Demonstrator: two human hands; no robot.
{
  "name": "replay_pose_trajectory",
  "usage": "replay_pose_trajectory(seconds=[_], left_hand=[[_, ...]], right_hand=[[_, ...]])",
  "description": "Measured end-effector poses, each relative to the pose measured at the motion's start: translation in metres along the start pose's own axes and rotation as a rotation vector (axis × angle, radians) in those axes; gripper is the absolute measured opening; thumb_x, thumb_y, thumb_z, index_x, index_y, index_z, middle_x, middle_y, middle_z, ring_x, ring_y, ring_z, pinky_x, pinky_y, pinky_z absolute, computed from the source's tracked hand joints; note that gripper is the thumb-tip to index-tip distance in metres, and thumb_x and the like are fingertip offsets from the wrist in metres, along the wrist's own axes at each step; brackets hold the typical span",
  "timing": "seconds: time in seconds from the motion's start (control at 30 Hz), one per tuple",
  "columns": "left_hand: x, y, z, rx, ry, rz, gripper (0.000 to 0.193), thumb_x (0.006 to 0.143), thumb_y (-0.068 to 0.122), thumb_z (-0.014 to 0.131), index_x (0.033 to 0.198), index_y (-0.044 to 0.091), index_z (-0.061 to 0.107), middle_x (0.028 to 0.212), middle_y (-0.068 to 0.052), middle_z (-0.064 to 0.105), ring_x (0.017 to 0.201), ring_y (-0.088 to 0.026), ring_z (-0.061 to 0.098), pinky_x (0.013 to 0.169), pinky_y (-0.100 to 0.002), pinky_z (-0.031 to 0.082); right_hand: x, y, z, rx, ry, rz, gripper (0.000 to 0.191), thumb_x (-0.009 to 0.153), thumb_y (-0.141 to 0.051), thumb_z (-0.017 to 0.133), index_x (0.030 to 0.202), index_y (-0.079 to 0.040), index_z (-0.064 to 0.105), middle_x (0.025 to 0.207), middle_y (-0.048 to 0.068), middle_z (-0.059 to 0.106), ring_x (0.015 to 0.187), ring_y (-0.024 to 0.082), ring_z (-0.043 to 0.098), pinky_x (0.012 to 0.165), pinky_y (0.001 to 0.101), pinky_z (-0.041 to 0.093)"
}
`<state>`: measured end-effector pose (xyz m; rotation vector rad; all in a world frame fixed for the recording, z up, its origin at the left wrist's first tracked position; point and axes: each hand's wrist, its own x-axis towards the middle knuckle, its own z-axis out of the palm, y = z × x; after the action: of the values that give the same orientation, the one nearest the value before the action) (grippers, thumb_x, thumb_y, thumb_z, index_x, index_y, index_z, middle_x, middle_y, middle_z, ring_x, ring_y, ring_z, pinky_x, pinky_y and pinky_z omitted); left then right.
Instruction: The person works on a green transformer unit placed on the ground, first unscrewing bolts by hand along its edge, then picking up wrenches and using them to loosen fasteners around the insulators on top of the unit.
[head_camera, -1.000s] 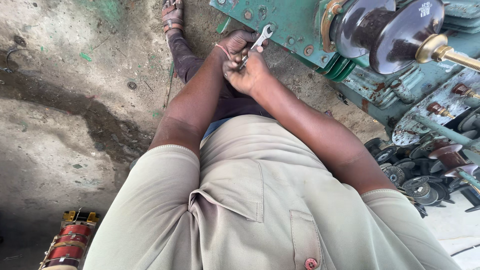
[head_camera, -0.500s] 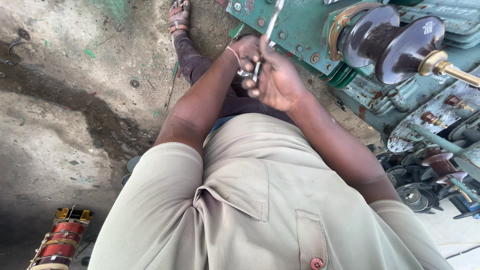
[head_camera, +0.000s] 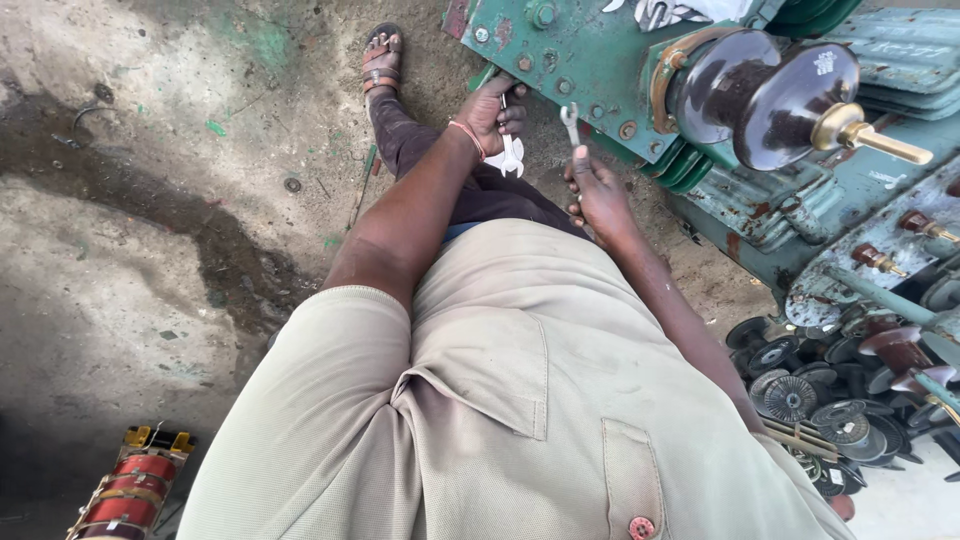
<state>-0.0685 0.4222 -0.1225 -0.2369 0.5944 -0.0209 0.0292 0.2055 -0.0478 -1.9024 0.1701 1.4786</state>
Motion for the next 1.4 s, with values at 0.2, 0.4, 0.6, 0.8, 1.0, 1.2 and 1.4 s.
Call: replay_pose_trajectory(seconds=[0.2, 0.4, 0.6, 0.8, 1.0, 1.2, 1.4], left_hand=[[0.006, 0.000, 0.008, -0.115, -0.042, 0.009, 0.021, 0.098, 0.031, 0.072, 0.093, 0.013, 0.062, 0.083, 0.006, 0.061, 0.049, -0.007, 0.035, 0.044, -0.024, 0.027], [0.012, -0.001, 0.011, -0.188, -0.073, 0.079, 0.024, 0.096, 0.033, 0.075, 0.087, 0.015, 0.060, 0.079, 0.005, 0.058, 0.048, -0.007, 0.035, 0.043, -0.024, 0.027], [-0.001, 0.002, -0.005, 0.394, 0.611, 0.278, 0.025, 0.089, 0.033, 0.069, 0.108, 0.019, 0.078, 0.074, 0.003, 0.054, 0.046, -0.007, 0.039, 0.037, -0.027, 0.029], [-0.046, 0.045, -0.010, 0.513, 0.569, 0.416, 0.042, 0.092, 0.054, 0.065, 0.109, 0.017, 0.079, 0.089, 0.001, 0.068, 0.044, -0.005, 0.030, 0.038, -0.025, 0.023], [-0.034, 0.084, 0.022, 0.533, 0.216, 0.234, 0.037, 0.100, 0.046, 0.070, 0.103, 0.010, 0.071, 0.096, -0.006, 0.074, 0.046, -0.004, 0.031, 0.040, -0.025, 0.021], [-0.041, 0.087, 0.026, 0.379, 0.164, 0.056, 0.032, 0.101, 0.040, 0.066, 0.103, 0.008, 0.071, 0.099, -0.008, 0.079, 0.042, -0.002, 0.030, 0.039, -0.020, 0.023], [-0.037, 0.093, 0.031, 0.312, 0.182, -0.009, 0.016, 0.102, 0.023, 0.066, 0.097, 0.007, 0.067, 0.097, -0.010, 0.077, 0.044, -0.003, 0.031, 0.041, -0.020, 0.024]], right_hand=[[0.001, -0.036, 0.009, -0.708, 0.211, -0.347, 0.026, 0.108, -0.037, 0.059, 0.114, -0.013, 0.065, 0.075, -0.001, 0.058, 0.066, 0.010, 0.052, 0.060, 0.0303, 0.043], [0.011, -0.050, 0.014, -0.714, 0.215, -0.439, 0.024, 0.104, -0.028, 0.065, 0.120, -0.010, 0.062, 0.082, 0.001, 0.062, 0.073, 0.011, 0.055, 0.068, 0.0314, 0.046], [0.004, -0.044, 0.001, -0.678, 0.005, -0.465, 0.030, 0.106, -0.031, 0.064, 0.121, -0.006, 0.060, 0.089, -0.001, 0.065, 0.081, 0.007, 0.058, 0.074, 0.0280, 0.047], [-0.003, -0.032, -0.015, -0.566, 0.046, -0.182, 0.030, 0.102, -0.032, 0.063, 0.118, -0.007, 0.061, 0.082, 0.001, 0.059, 0.067, 0.012, 0.048, 0.061, 0.0321, 0.040], [-0.001, -0.023, -0.010, -0.631, -0.012, -0.346, 0.030, 0.104, -0.033, 0.064, 0.114, -0.005, 0.062, 0.089, -0.001, 0.064, 0.079, 0.006, 0.052, 0.072, 0.0263, 0.044], [-0.012, -0.018, -0.020, -0.745, 0.026, -0.420, 0.032, 0.102, -0.036, 0.065, 0.114, -0.007, 0.063, 0.089, 0.000, 0.065, 0.080, 0.008, 0.056, 0.075, 0.0296, 0.047], [-0.019, 0.015, -0.028, -0.681, 0.155, -0.287, 0.034, 0.100, -0.040, 0.066, 0.114, -0.009, 0.065, 0.086, 0.003, 0.065, 0.076, 0.012, 0.054, 0.071, 0.0320, 0.046]])
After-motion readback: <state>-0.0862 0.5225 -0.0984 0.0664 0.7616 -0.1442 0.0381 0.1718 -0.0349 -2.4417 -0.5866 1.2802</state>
